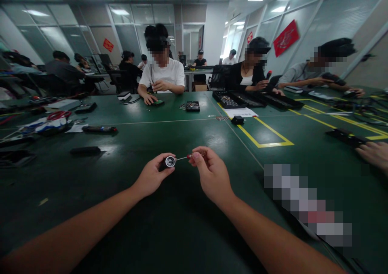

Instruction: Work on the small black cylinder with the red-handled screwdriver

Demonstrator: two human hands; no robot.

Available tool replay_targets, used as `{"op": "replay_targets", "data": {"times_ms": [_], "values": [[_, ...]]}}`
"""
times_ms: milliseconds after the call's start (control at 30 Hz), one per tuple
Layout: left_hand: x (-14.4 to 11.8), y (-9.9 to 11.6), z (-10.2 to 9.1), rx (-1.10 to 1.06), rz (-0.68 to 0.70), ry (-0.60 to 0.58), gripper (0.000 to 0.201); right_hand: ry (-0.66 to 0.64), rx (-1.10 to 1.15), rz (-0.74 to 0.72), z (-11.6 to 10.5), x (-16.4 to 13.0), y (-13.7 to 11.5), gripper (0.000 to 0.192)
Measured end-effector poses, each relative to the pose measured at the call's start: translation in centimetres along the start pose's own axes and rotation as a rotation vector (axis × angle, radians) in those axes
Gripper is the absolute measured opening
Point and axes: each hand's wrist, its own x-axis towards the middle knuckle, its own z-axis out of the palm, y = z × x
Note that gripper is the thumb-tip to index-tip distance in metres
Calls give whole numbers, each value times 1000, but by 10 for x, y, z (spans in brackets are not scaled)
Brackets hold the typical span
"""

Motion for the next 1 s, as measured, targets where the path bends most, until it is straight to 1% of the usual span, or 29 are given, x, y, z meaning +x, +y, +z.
{"op": "replay_targets", "data": {"times_ms": [100, 167, 267, 333, 433, 500, 567, 667, 800, 900, 1000], "values": [[1, -1, 1, 9, -3, 15, 38, -18, -24, -16, 1, -2, -3, 23], [0, -1, 1, 27, 7, 30, 39, -63, -23, -19, 1, -4, -4, 21], [-2, 2, 1, 117, 49, 70, 38, -156, 15, -32, 1, -8, -5, 19], [-5, 5, 1, 192, 92, 81, 36, -179, 10, -56, 0, -11, -5, 19], [-7, 6, 0, 269, 139, 53, 35, -136, -47, -65, 0, -14, -6, 27], [-7, 6, 0, 304, 152, 34, 35, -91, -98, -39, 0, -14, -7, 37], [-6, 6, -1, 330, 153, 31, 35, -50, -174, -16, 0, -13, -8, 43], [-5, 6, -2, 350, 132, 46, 36, -13, -242, -11, 0, -11, -10, 37], [-4, 6, -4, 357, 104, 58, 37, -17, -190, -15, 2, -10, -10, 27], [-3, 5, -4, 371, 100, 59, 36, -50, -191, 0, 2, -10, -8, 26], [-3, 4, -3, 384, 110, 58, 36, -111, -183, 73, 2, -9, -4, 28]]}}
